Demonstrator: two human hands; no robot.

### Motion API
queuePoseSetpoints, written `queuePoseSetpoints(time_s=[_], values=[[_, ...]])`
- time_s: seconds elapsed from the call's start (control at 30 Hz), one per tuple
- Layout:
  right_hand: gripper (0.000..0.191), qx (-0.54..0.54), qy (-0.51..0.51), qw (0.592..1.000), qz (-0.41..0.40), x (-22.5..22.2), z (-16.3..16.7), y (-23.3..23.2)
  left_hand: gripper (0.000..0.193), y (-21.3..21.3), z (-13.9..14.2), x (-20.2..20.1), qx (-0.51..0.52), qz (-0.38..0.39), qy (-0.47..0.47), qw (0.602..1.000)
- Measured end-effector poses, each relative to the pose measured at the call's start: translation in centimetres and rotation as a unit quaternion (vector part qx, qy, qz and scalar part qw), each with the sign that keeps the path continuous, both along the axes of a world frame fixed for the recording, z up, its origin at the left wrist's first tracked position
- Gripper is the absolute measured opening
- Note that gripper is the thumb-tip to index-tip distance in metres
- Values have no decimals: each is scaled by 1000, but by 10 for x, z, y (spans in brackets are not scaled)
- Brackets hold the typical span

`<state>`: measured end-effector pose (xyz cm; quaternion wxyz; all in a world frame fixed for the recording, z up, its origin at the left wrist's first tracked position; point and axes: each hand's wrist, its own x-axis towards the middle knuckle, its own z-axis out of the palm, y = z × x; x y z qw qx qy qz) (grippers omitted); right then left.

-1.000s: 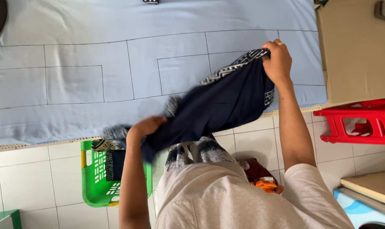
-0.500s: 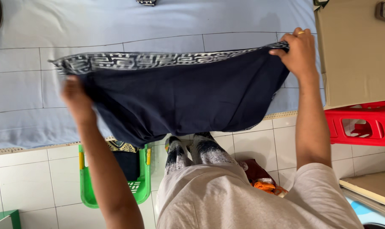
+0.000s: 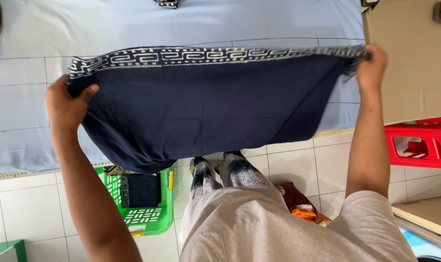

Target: The person irons a large dark blue patterned fabric on a padded ironing table using a heavy iron with a wooden handle, smoothing the cloth with one hand while moving the iron across sections. They reposition and flip the fabric, iron the reverse side, then fold the finished cloth and set it on the table.

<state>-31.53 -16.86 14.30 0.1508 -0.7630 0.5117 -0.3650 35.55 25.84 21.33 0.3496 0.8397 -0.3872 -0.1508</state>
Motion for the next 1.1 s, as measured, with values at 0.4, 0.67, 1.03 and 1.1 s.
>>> queuePoseSetpoints(time_s=[0.4, 0.67, 1.03, 1.1], values=[[55, -4, 188, 974, 128, -12, 57, -56, 50, -41, -73, 62, 99, -4, -288, 953], [25, -75, 233, 960, -137, -19, -8, -91, 45, -78, -78, 37, 242, 157, -317, 903], [12, 276, -322, 883, -200, 5, -51, -139, 17, -117, -90, 43, 229, 221, -280, 906], [20, 199, -267, 933, -134, 9, -67, -141, 17, -124, -90, 43, 109, 279, -77, 951]])
